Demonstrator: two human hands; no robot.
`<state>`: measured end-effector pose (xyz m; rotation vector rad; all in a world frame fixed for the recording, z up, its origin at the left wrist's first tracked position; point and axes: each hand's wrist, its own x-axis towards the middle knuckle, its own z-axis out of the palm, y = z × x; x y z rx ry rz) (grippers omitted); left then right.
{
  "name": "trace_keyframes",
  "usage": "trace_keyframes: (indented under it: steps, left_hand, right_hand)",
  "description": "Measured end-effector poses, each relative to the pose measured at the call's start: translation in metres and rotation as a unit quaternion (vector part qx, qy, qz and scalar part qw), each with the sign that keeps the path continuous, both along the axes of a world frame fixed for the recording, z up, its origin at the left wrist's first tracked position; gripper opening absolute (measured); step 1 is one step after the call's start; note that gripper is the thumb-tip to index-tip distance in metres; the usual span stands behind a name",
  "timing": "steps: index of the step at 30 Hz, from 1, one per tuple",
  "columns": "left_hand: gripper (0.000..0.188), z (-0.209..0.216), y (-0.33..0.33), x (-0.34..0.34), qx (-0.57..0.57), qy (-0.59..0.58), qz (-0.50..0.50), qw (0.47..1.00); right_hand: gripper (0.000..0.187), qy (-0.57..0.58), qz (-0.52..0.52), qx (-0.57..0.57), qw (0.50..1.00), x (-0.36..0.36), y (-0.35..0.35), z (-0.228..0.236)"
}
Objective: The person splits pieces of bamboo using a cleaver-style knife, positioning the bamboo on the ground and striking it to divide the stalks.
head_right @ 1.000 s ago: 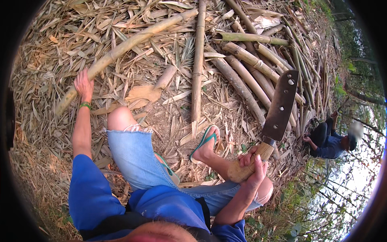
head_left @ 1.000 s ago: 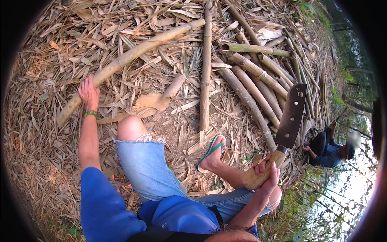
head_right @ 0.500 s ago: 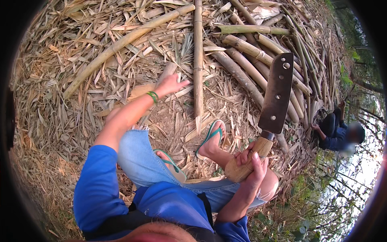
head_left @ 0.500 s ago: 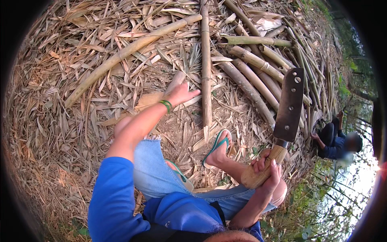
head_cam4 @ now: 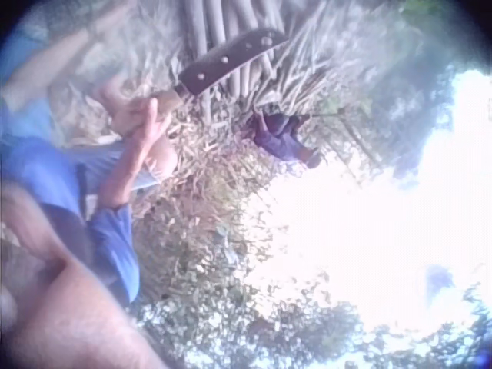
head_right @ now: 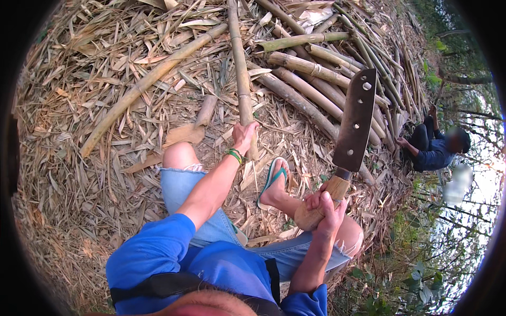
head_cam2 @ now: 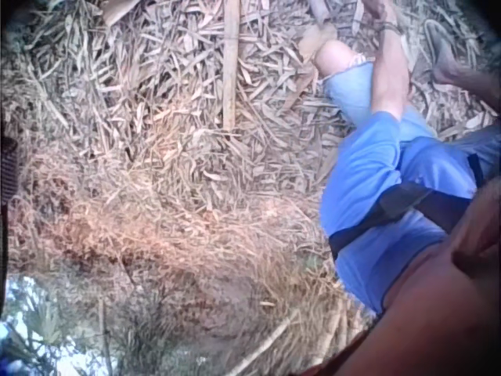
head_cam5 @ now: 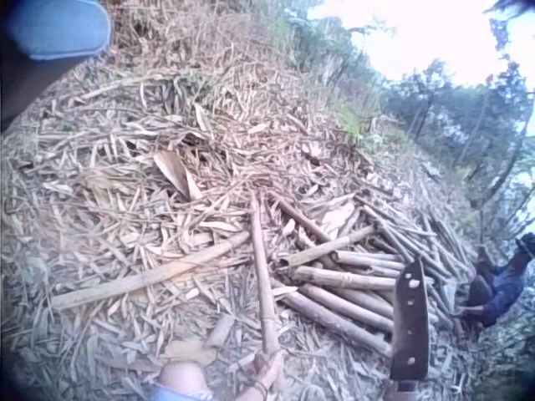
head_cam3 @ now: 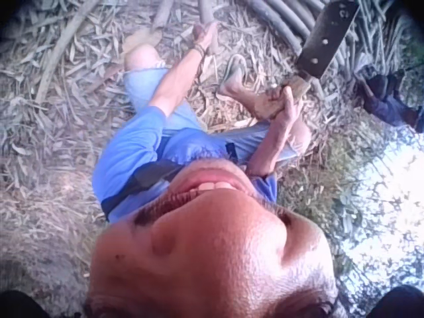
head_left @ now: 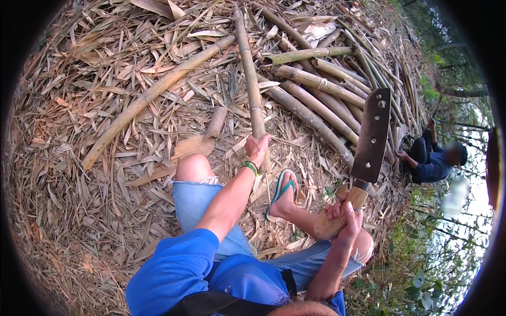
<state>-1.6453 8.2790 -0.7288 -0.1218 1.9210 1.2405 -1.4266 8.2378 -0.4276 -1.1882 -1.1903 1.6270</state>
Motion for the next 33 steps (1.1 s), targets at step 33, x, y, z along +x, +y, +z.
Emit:
trace_keyframes:
  steps: [33]
  left_hand:
    - [0.066,-0.053,-0.167,0.240,-0.183,0.122,0.348,0.911]
  right_hand:
    - [0.028,-0.046,0.546,0.059,0.834,-0.165,0.037,-0.141]
